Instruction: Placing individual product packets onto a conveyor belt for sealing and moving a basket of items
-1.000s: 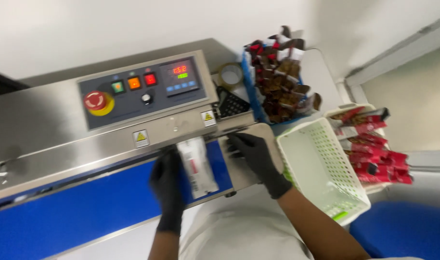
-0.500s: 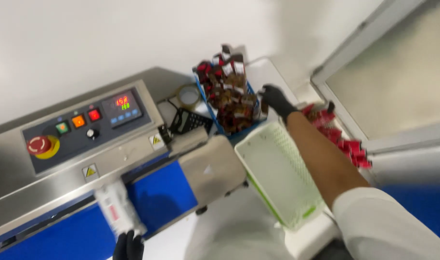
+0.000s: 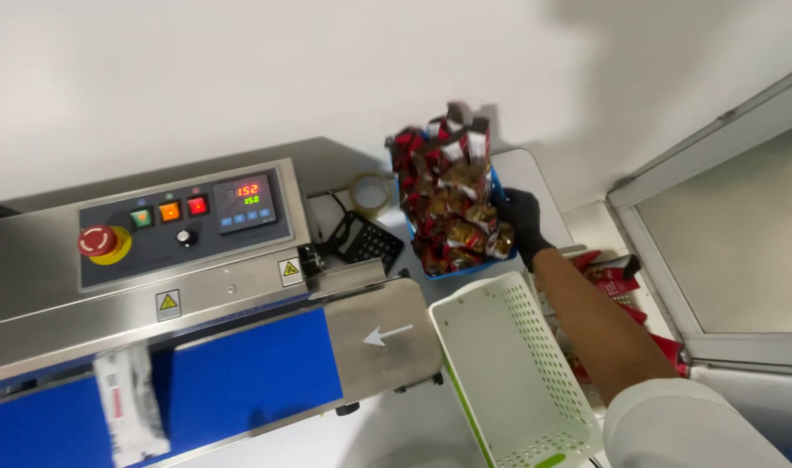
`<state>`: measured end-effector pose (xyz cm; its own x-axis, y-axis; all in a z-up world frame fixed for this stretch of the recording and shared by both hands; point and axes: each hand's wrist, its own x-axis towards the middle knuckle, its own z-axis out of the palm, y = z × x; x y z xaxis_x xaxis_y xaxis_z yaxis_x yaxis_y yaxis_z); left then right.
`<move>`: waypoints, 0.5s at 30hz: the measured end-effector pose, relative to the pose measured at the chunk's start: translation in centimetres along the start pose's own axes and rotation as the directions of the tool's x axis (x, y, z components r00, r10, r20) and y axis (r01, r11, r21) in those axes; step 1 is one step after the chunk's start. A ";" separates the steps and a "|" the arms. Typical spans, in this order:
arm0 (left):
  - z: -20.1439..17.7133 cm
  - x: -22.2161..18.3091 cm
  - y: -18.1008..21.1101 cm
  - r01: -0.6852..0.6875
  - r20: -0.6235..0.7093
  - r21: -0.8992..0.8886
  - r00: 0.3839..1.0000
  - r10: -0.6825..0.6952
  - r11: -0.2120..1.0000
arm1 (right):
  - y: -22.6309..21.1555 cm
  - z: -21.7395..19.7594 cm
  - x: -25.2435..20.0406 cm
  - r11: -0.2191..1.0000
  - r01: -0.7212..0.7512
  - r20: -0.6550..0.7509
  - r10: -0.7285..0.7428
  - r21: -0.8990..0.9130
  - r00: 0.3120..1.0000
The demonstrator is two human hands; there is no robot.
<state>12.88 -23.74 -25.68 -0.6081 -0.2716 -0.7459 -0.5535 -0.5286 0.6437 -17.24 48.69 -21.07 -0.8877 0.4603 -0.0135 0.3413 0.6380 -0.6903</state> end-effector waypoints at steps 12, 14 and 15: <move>15.9 -20.4 4.0 -0.421 -0.083 0.175 0.895 0.439 0.890 | -7.5 -14.9 -18.0 0.701 0.017 -0.005 -0.019 0.713 1.000; 17.3 -22.3 4.6 -0.393 -0.078 0.205 0.906 0.416 0.896 | -6.7 -16.0 -21.9 0.771 -0.005 0.014 -0.005 0.636 1.000; 17.9 -23.3 4.9 -0.367 -0.076 0.239 0.916 0.394 0.899 | -6.2 -16.6 -24.0 0.802 -0.019 0.024 0.005 0.596 1.000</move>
<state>14.16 -5.56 -2.05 -0.7320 -0.5182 -0.4423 -0.4101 -0.1833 0.8934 7.09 43.95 -4.49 -0.8932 0.4484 -0.0347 0.1061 0.1351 -0.9851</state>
